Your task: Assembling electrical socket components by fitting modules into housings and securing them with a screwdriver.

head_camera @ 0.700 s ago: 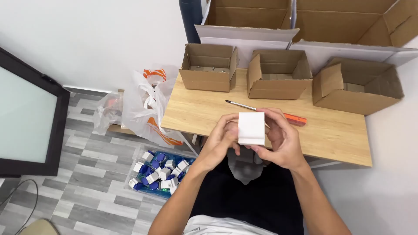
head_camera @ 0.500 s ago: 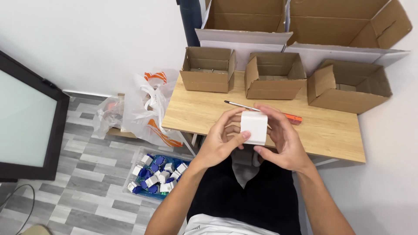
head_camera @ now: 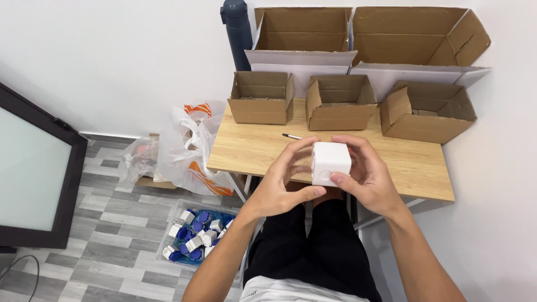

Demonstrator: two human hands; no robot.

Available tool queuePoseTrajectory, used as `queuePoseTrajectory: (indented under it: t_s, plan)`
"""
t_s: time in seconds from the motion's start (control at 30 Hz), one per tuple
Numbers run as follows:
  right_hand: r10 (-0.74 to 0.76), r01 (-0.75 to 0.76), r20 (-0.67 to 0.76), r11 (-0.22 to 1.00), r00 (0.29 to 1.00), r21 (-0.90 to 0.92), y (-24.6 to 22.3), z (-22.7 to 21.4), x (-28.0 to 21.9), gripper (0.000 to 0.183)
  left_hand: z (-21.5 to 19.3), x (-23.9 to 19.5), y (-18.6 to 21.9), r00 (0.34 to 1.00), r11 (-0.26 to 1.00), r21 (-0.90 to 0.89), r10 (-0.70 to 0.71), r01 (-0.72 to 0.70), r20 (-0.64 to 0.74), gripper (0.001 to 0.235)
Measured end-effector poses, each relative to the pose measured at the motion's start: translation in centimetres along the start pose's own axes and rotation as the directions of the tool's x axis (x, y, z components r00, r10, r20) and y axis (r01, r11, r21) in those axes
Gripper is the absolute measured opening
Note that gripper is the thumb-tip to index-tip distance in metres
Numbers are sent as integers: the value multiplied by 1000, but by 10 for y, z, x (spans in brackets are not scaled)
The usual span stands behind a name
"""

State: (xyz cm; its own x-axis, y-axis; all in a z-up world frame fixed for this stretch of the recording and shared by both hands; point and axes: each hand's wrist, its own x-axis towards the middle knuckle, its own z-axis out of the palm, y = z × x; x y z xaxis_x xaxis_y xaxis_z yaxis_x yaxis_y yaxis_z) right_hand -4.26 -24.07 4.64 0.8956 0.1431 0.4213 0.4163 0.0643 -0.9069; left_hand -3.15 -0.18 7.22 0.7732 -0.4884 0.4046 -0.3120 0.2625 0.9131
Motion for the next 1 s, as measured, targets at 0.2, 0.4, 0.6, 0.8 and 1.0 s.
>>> queuePoseTrajectory:
  t_s: [0.2,0.4,0.6,0.8,1.0]
  plan:
    - [-135,134,4,976,991,-170,-25,8,2,99,2,1,-6,995,991,-83,-104,103,-8,70]
    - [-228,232,45,952,973,-200,-42,18,0,88,6,6,-17,996,999,-41,-30,27,-82,62]
    - [-20,29,113,997,993,-73,-34,8,-2,100,10,4,-6,989,996,-46,74,-81,-130,68]
    - [-45,48,38,996,998,-71,-22,0,-4,84,11,7,-8,987,988,-74,124,-132,-105,66]
    - [-349,268,-19,751,937,-603,-67,4,1,73,4,16,-2,990,973,221,95,-69,-106,57]
